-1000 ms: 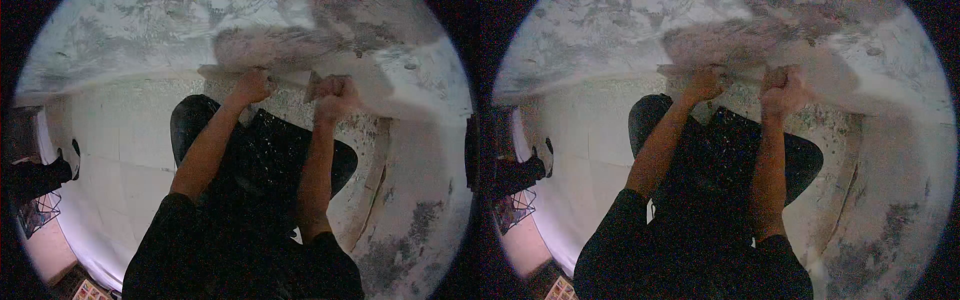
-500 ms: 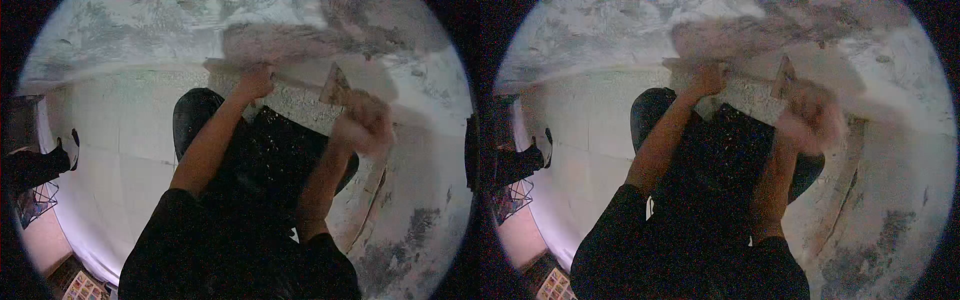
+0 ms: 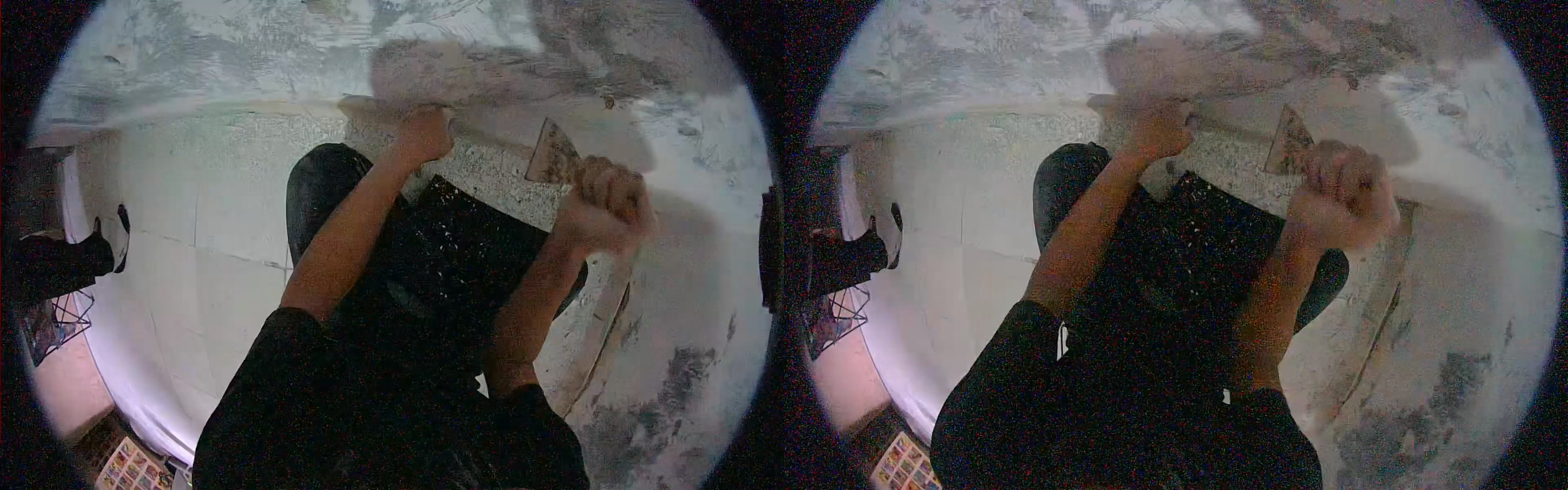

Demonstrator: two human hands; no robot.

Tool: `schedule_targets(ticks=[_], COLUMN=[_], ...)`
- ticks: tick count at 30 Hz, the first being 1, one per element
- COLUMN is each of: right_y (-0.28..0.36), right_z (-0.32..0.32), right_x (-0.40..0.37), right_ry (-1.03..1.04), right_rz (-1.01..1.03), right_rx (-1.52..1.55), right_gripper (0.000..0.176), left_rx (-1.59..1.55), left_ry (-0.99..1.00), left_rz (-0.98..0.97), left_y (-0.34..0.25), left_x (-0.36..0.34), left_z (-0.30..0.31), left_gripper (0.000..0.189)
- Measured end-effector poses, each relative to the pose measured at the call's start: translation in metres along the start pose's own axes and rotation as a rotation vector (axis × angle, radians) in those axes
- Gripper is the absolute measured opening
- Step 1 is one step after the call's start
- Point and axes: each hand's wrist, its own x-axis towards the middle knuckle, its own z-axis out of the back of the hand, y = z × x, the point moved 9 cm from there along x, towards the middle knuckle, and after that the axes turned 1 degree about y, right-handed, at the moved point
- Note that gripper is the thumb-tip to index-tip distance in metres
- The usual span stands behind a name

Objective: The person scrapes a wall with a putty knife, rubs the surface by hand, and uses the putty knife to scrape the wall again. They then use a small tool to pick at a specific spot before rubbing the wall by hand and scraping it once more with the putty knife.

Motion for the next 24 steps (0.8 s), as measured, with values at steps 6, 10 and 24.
schedule_targets(ticks=[6,10,24], right_y=[-0.054,-0.003,0.015], right_z=[0.027,-0.028,-0.038], right_x=[-0.024,-0.034,-0.039], right_ry=[-0.007,-0.012,-0.083], right_rz=[0.363,0.337,0.416], right_rx=[-1.195,-0.223,-0.827], right_gripper=[0.027,0.031,0.025], left_rx=[0.005,-0.079,-0.009], left_ry=[0.008,-0.005,-0.009], left_rz=[0.027,0.033,0.061], left_y=[0.006,-0.012,0.014], left_x=[-0.003,-0.012,-0.004], left_z=[-0.016,0.008,-0.007], left_gripper=[0.036,0.034,0.033])
